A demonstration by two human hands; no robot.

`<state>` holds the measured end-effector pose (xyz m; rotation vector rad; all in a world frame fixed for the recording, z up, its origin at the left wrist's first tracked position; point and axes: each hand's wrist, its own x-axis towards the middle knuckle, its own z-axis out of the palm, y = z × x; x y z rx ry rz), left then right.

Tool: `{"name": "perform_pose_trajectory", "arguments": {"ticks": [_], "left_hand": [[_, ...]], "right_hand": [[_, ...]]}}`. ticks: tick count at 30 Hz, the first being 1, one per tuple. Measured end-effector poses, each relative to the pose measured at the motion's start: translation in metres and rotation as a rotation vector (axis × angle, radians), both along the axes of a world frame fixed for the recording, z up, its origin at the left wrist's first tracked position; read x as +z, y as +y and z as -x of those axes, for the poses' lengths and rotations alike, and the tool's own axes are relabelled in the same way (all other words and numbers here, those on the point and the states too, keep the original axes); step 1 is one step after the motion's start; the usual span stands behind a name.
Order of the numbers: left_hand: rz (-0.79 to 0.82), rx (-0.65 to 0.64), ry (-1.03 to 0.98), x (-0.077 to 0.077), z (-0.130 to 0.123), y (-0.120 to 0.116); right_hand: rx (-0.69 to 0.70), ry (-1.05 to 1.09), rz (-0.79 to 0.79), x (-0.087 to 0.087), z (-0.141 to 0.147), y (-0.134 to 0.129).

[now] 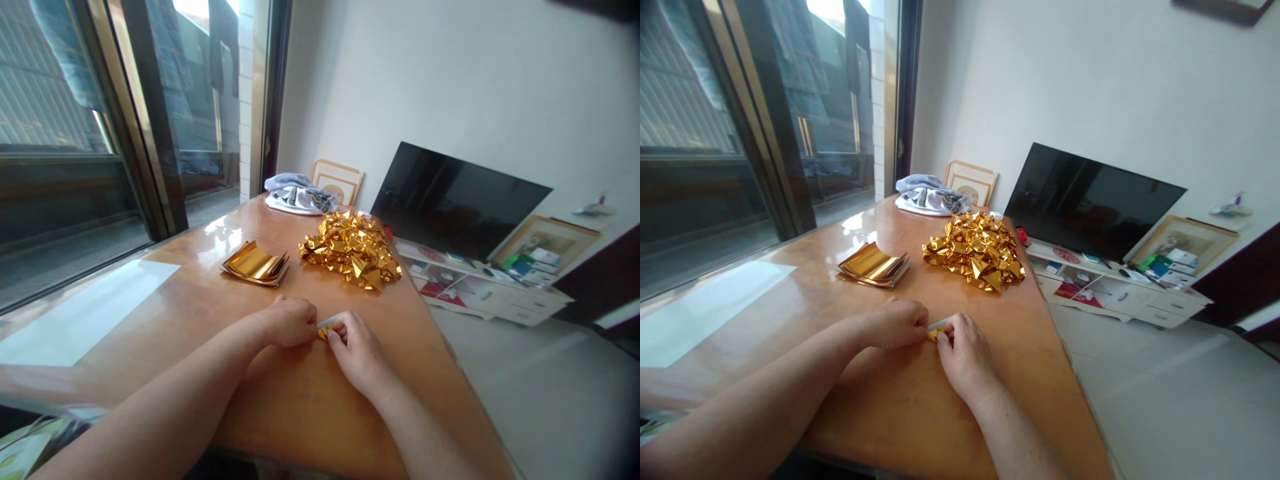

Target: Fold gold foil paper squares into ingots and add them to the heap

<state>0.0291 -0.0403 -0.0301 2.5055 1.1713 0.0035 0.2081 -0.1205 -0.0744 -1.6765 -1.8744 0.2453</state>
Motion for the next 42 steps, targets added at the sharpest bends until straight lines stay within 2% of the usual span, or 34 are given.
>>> {"name": "perform_pose_trajectory", "arguments": {"ticks": [11,19,24,29,36,42], "left_hand": [[-0.014,0.067,0.026,0.002,-0.005,-0.006],[-0.045,0.058,0.028,0.001,-0.006,-0.006],[-0.053,0.020,-0.047,0.000,-0.005,-0.006],[0.023,-0.051,-0.077,0.001,-0.003,-0.004],[0.106,-0.088,-0.103,-0.002,0.000,0.003],[0.137,-0.053,-0.092,0.003,-0.001,0.001]], "right_hand": [[0.048,-0.053,0.024,0.009,0.001,-0.006],[0.041,-0.050,0.006,0.002,0.000,-0.004],[0.070,-0.039,-0.005,0.001,-0.002,-0.002],[0.104,-0.034,0.002,0.004,-0.005,-0.003],[0.124,-0.100,0.034,0.011,-0.006,-0.013],[0.105,-0.118,0.036,0.009,-0.009,-0.016]]}}
